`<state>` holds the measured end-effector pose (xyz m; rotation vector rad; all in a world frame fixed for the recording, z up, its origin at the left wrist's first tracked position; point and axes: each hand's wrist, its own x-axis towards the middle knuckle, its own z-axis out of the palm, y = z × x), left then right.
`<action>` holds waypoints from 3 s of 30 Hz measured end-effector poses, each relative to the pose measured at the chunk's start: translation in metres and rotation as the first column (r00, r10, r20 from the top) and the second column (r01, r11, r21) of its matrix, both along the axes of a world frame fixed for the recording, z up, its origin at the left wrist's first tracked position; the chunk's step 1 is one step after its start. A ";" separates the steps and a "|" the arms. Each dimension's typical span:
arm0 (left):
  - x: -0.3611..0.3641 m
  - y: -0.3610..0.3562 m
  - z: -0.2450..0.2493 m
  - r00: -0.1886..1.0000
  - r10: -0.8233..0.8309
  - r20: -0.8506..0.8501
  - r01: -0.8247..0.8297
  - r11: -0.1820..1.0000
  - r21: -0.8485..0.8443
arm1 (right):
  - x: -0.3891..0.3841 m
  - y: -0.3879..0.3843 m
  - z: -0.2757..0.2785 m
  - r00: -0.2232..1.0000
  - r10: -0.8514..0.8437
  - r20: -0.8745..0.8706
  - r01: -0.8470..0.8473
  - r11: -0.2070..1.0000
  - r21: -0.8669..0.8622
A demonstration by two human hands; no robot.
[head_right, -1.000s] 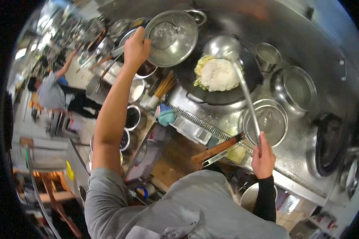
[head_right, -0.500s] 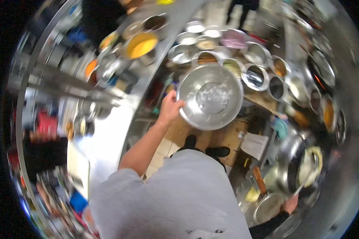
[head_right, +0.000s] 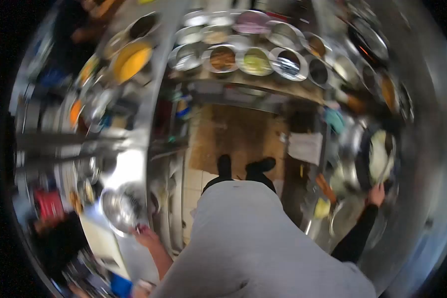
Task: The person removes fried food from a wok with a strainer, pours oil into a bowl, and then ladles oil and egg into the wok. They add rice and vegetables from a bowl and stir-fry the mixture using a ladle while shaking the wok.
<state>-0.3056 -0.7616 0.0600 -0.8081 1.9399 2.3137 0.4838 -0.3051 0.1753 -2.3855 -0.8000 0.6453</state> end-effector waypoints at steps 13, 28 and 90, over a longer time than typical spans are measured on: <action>0.187 0.447 -0.023 -0.409 -0.905 0.118 0.870 -0.425 -0.250 | -0.017 -0.089 -0.041 0.930 0.136 0.342 -0.134 0.991 -0.029; 0.524 0.742 -0.005 -0.759 -0.028 0.651 -0.646 -0.097 -0.757 | 0.013 -0.031 0.030 0.990 -0.144 0.000 0.144 0.989 -0.015; 0.675 0.695 0.034 -0.955 -0.229 0.187 0.294 -0.680 0.672 | -0.141 0.017 0.035 0.901 -0.339 0.271 0.328 0.941 0.084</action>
